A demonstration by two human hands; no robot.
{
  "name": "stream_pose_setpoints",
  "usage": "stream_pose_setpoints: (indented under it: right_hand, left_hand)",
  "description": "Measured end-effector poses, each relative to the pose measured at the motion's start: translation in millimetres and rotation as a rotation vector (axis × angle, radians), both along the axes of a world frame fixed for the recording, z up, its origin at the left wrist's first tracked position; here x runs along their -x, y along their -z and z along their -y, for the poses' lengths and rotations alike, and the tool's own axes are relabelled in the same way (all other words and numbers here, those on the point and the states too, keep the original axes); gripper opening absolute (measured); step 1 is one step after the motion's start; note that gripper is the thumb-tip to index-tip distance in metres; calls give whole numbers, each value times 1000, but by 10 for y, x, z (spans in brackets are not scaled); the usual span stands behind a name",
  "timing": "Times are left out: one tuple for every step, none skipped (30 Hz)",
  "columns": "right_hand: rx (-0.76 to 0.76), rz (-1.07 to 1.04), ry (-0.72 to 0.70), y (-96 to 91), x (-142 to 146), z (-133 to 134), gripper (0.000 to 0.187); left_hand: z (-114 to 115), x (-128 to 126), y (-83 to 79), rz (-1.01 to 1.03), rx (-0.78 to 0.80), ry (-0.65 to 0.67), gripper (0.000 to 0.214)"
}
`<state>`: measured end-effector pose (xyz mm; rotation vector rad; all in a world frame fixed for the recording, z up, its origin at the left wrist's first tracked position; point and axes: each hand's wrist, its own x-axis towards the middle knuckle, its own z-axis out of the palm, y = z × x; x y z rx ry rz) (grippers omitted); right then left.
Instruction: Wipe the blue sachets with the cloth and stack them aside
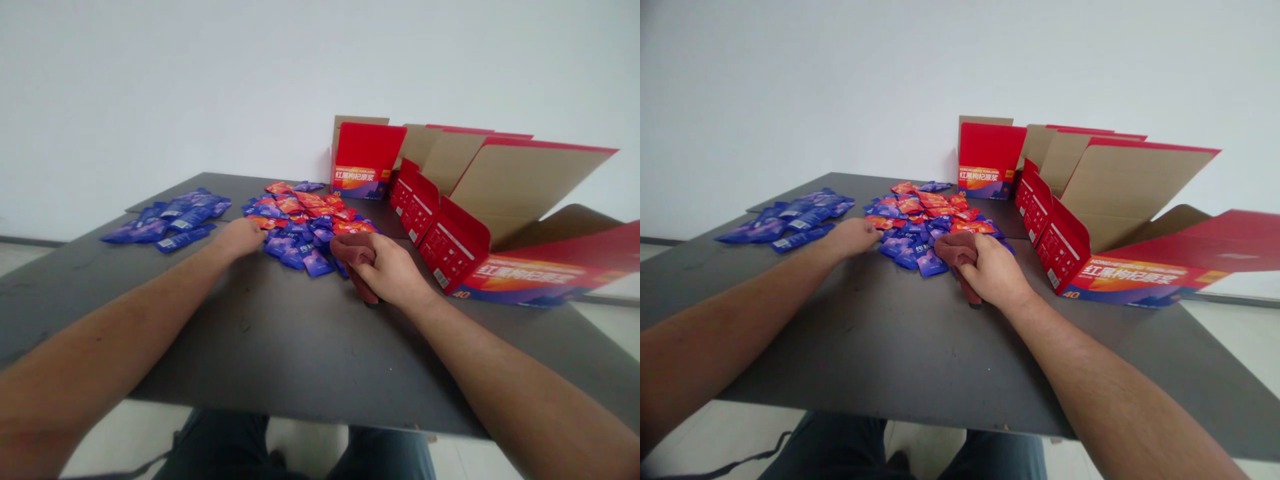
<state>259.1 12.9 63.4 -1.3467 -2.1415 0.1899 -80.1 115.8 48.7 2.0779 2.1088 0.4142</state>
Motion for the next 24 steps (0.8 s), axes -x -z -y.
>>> stream_pose_setpoints:
  right_hand:
    - [-1,3,-10,4,2,-1,39]
    - [-4,5,-19,7,3,-2,39]
    - [-4,7,-26,10,4,-3,40]
    - [-2,11,-26,14,4,-5,41]
    - [0,15,-21,17,4,-7,41]
    - [2,18,-17,19,4,-8,41]
    - [2,18,-16,20,4,-9,42]
    - [-1,16,-19,20,5,-9,42]
    - [-7,12,-30,19,8,-7,41]
    - [-15,8,-49,17,11,-5,40]
    - [-23,5,-71,16,16,-2,39]
    - [-32,3,-89,14,20,1,38]
    - [-40,3,-100,15,25,4,38]
    - [-48,5,-104,16,28,6,37]
    - [-54,7,-103,19,31,7,37]
    - [-56,10,-98,22,32,9,37]
    - [-54,15,-92,25,33,10,37]
    - [-49,20,-89,26,34,13,36]
    - [-41,25,-88,25,35,16,36]
    - [-35,29,-86,23,38,20,36]
    - [-27,34,-84,18,42,25,37]
    - [-20,41,-85,13,48,31,38]
    - [-15,45,-89,6,55,36,39]
    - [-9,48,-97,1,64,40,40]
  left_hand:
    - [4,-15,10,-1,24,-3,32]
    - [7,-36,17,-3,45,-11,35]
    - [10,-61,24,-2,66,-20,38]
    - [14,-87,30,10,87,-25,40]
    - [17,-113,37,26,107,-30,42]
    - [22,-137,45,45,123,-35,44]
    - [28,-159,55,63,134,-39,45]
    - [33,-178,68,76,141,-42,46]
    - [39,-192,82,96,143,-46,46]
    - [43,-201,99,135,145,-51,45]
    - [46,-201,115,201,153,-59,44]
    - [49,-193,130,284,166,-65,43]
    - [51,-173,141,370,184,-68,42]
    - [56,-142,147,451,210,-63,42]
    - [62,-98,148,514,249,-46,41]
    - [71,-43,143,544,294,-23,40]
    - [82,22,134,562,354,7,39]
    - [96,94,121,570,415,34,37]
    - [111,168,107,562,468,44,35]
    - [125,240,94,546,511,57,32]
    - [138,304,82,527,534,66,30]
    - [148,355,72,506,548,72,28]
    - [156,390,66,488,547,79,26]
    - [162,407,63,466,539,84,25]
